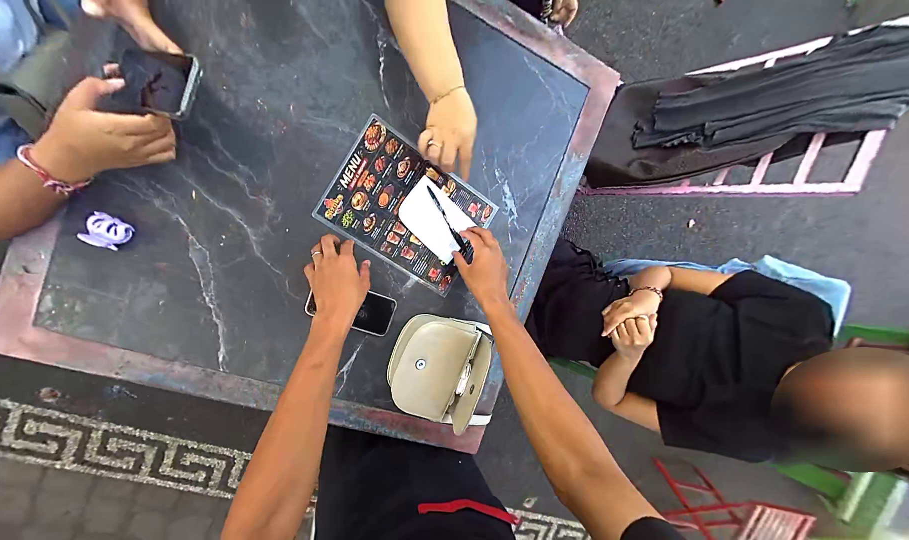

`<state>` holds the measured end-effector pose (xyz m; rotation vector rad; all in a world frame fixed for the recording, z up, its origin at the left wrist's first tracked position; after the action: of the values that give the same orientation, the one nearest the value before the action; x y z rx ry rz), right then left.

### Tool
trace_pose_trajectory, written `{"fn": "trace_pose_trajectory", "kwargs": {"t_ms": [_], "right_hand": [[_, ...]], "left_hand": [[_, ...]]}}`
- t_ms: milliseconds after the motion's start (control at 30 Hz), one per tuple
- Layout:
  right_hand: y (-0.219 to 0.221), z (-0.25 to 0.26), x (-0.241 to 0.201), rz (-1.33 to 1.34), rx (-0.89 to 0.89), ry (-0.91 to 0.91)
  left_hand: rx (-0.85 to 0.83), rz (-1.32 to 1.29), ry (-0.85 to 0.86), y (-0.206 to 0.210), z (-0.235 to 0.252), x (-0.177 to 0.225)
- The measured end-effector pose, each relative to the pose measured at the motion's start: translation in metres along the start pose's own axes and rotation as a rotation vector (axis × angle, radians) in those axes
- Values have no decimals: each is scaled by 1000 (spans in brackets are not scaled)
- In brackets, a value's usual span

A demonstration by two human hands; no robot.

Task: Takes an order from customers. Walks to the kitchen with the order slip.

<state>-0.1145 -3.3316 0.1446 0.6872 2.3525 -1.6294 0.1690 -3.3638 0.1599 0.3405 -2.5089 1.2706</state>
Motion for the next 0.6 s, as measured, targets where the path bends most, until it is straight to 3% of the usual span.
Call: {"fn": "trace_pose_trajectory", "kwargs": {"t_ms": [200,433,600], "right_hand": [[5,-9,-18,43,-49,62],[18,-10,-37,56,-81,165],[28,-10,-38,48,-96,287]], "left_hand": [[-16,-74,76,-12,11,10],[-15,-339,181,4,49,25],[-10,-357,244,8,72,32]]}}
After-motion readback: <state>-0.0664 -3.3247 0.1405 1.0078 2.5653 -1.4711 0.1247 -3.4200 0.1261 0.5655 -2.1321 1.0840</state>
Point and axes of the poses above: each hand's wrist, its own z-axis towards the middle knuckle, its own y-axis out of the palm, x = y × z, the point moved 5 cm from there along z, towards the middle knuckle, and after that the axes turned 13 degrees about -x, right-handed, at the moved point
